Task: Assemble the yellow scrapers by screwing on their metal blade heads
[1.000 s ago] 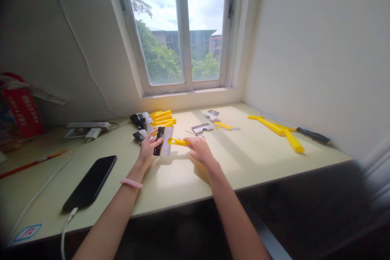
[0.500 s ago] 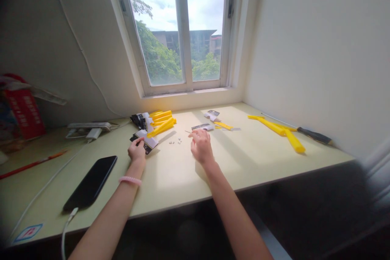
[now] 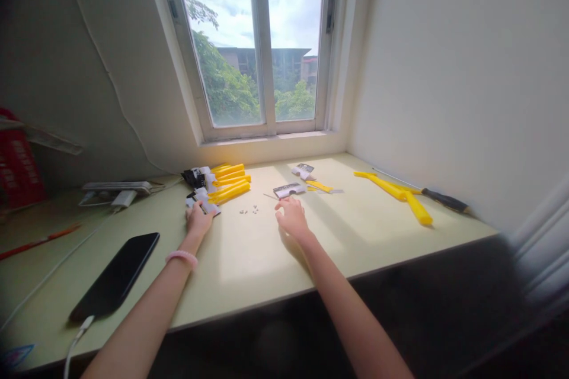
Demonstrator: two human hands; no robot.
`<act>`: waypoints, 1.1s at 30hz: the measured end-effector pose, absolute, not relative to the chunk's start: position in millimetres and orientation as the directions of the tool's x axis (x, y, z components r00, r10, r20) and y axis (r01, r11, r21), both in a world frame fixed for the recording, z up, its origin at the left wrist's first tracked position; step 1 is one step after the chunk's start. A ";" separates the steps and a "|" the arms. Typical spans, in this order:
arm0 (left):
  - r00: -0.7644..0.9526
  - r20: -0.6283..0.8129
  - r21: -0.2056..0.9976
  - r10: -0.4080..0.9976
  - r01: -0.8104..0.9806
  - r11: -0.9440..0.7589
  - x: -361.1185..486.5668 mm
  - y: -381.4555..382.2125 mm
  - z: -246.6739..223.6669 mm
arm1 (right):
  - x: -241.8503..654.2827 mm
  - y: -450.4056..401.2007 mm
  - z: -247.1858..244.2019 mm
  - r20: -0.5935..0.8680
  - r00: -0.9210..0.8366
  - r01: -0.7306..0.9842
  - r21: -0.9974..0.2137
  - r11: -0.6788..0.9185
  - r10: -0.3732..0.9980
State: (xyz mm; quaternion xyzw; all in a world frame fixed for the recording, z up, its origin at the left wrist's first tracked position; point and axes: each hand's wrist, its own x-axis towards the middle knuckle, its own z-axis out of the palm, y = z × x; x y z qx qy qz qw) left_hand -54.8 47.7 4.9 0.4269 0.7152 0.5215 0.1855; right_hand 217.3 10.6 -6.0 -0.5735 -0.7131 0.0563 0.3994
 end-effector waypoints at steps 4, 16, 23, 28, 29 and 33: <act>-0.470 0.212 0.722 0.857 0.667 0.187 -60.8 55.8 4.2 | 248.6 21.1 -1.8 0.369 0.085 0.854 -0.506 0.124 0.925; -0.443 0.377 0.648 0.813 0.754 0.111 -61.0 50.2 3.7 | 454.5 17.9 13.2 0.309 0.566 0.824 -0.175 -0.539 0.764; -0.425 0.406 0.645 0.809 0.760 0.075 -58.6 48.1 3.8 | 496.0 12.3 15.4 0.259 0.590 0.805 -0.120 -0.581 0.765; -0.447 0.470 0.652 0.761 0.757 0.042 -59.6 49.7 -0.2 | 477.4 17.7 17.9 0.315 0.612 0.783 -0.115 -0.612 0.725; -0.446 0.486 0.653 0.751 0.757 0.027 -59.9 49.7 -0.8 | 473.7 18.2 17.4 0.314 0.621 0.777 -0.125 -0.617 0.718; -0.426 0.554 0.651 0.715 0.757 -0.054 -60.0 47.7 -0.5 | 464.0 15.4 11.6 0.358 0.612 0.788 -0.193 -0.585 0.705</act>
